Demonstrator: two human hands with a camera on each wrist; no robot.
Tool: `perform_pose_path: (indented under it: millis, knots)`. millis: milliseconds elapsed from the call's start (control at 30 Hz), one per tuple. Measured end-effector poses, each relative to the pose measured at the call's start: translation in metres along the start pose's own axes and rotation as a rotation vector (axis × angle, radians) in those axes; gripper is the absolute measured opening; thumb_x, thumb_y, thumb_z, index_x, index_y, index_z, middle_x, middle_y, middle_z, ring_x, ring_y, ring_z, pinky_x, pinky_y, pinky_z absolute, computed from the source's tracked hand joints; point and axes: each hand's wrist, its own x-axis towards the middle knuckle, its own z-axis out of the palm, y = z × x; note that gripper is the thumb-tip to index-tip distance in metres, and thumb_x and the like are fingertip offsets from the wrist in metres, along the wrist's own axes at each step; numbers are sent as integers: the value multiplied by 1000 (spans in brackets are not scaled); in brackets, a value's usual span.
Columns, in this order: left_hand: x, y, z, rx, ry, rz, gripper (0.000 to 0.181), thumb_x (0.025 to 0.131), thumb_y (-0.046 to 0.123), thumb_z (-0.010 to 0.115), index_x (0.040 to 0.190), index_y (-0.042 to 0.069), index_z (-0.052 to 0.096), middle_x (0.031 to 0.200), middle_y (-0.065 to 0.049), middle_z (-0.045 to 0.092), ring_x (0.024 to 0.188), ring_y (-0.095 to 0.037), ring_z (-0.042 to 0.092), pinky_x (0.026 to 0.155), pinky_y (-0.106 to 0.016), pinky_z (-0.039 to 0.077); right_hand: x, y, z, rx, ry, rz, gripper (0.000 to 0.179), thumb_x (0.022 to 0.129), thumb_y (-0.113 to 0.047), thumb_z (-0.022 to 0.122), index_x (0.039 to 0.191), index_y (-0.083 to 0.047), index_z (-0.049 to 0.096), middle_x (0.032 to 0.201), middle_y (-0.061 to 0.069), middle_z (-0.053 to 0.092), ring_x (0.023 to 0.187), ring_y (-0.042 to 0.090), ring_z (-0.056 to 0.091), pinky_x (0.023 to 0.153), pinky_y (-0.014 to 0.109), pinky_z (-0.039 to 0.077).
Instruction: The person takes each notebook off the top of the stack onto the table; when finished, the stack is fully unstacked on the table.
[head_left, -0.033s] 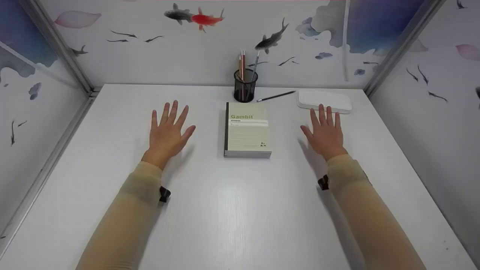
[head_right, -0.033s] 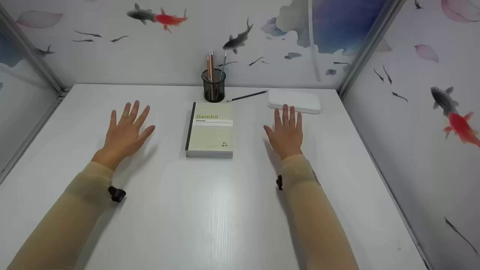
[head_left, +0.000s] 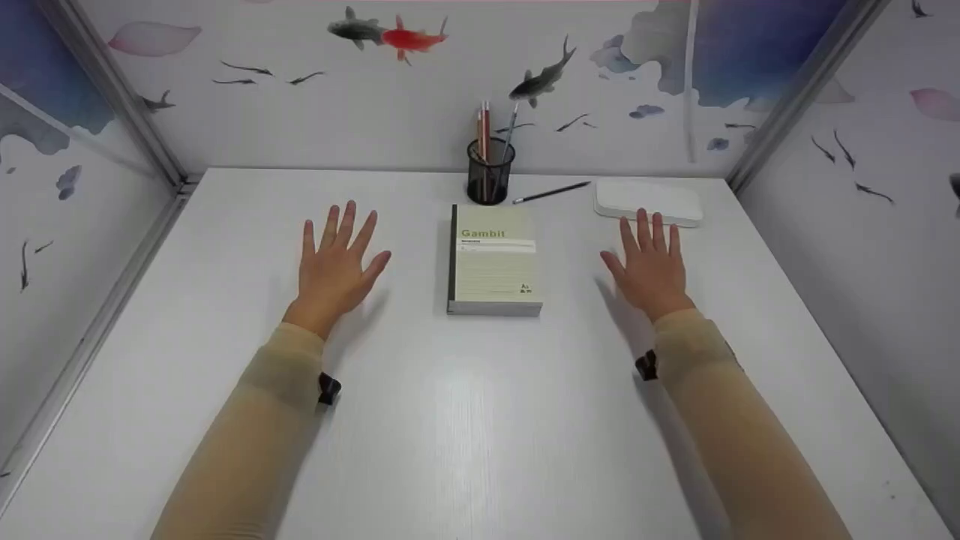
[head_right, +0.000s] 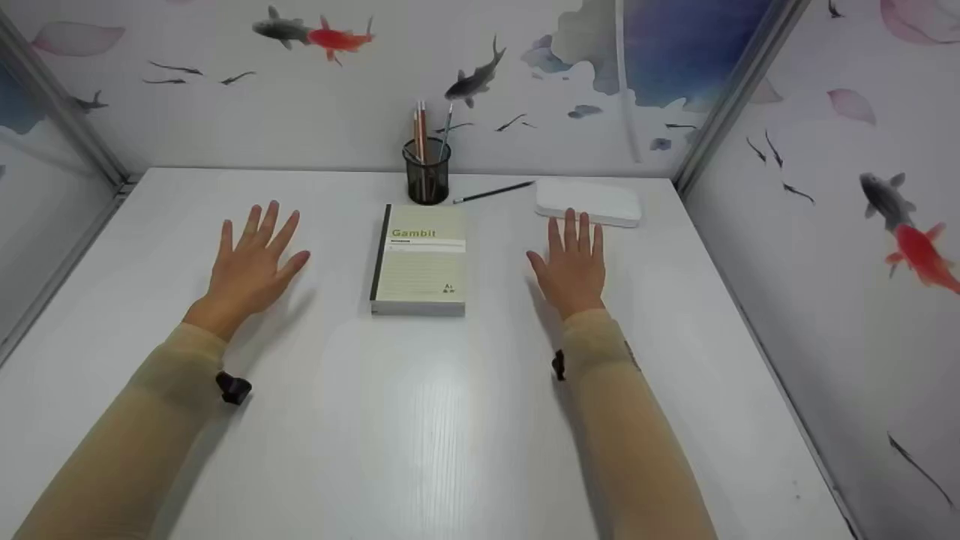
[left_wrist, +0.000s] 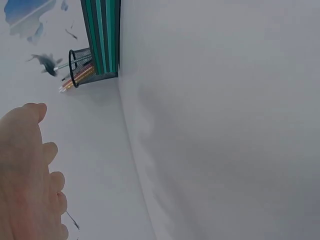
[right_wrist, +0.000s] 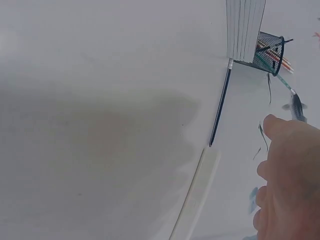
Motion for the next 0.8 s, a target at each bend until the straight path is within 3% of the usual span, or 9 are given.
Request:
perform_pose_path:
  millis: [133, 233, 300, 367, 533, 633, 800]
  knots:
    - [-1, 2, 1, -9, -1, 2, 74, 107, 61, 27, 168, 23, 8, 175, -13, -4, 162, -33, -6, 128, -59, -9, 0, -2, 0, 18, -28, -12, 78, 110, -47, 40, 166, -5, 6, 172, 25, -8, 159, 44, -7, 129, 60, 0]
    - [-2, 5, 2, -46, -9, 7, 74, 108, 58, 31, 168, 20, 8, 174, -18, 0, 162, -36, -2, 130, -57, -2, 0, -8, 1, 72, -37, -21, 79, 107, -39, 52, 166, -7, 11, 172, 25, -3, 159, 45, 2, 126, 62, 20]
    - [-2, 7, 2, -75, -19, 8, 74, 108, 55, 33, 168, 18, 8, 173, -20, 3, 161, -38, 1, 131, -55, 5, 1, -15, 1, 135, -33, -24, 77, 105, -35, 58, 166, -11, 18, 173, 23, 5, 158, 44, 13, 118, 62, 37]
    - [-2, 9, 2, -99, -27, 7, 74, 109, 51, 37, 168, 16, 9, 173, -22, 8, 161, -39, 5, 131, -54, 12, 2, -26, 2, 220, -18, -33, 72, 104, -32, 61, 164, -14, 28, 173, 19, 13, 155, 43, 25, 109, 62, 46]
    - [-1, 17, 5, -111, -24, 2, 73, 107, 37, 51, 166, 12, 17, 169, -20, 27, 157, -38, 24, 126, -54, 28, 5, -55, 4, 481, -5, -81, 55, 102, -27, 66, 154, -16, 49, 168, 11, 34, 145, 36, 48, 113, 56, 45]
    - [0, 25, 9, -112, -13, 12, 69, 105, 30, 57, 164, 11, 26, 164, -18, 39, 149, -37, 41, 116, -53, 44, 7, -69, 5, 629, -45, -120, 50, 101, -24, 68, 148, -14, 55, 159, 9, 48, 132, 31, 60, 111, 51, 49]
    - [3, 41, 13, -174, -27, 21, 55, 104, 25, 61, 155, 11, 46, 155, -15, 50, 139, -34, 54, 106, -49, 53, 11, -81, 4, 734, -152, -163, 47, 96, -22, 75, 141, -14, 63, 150, 8, 55, 122, 29, 64, 104, 47, 54]
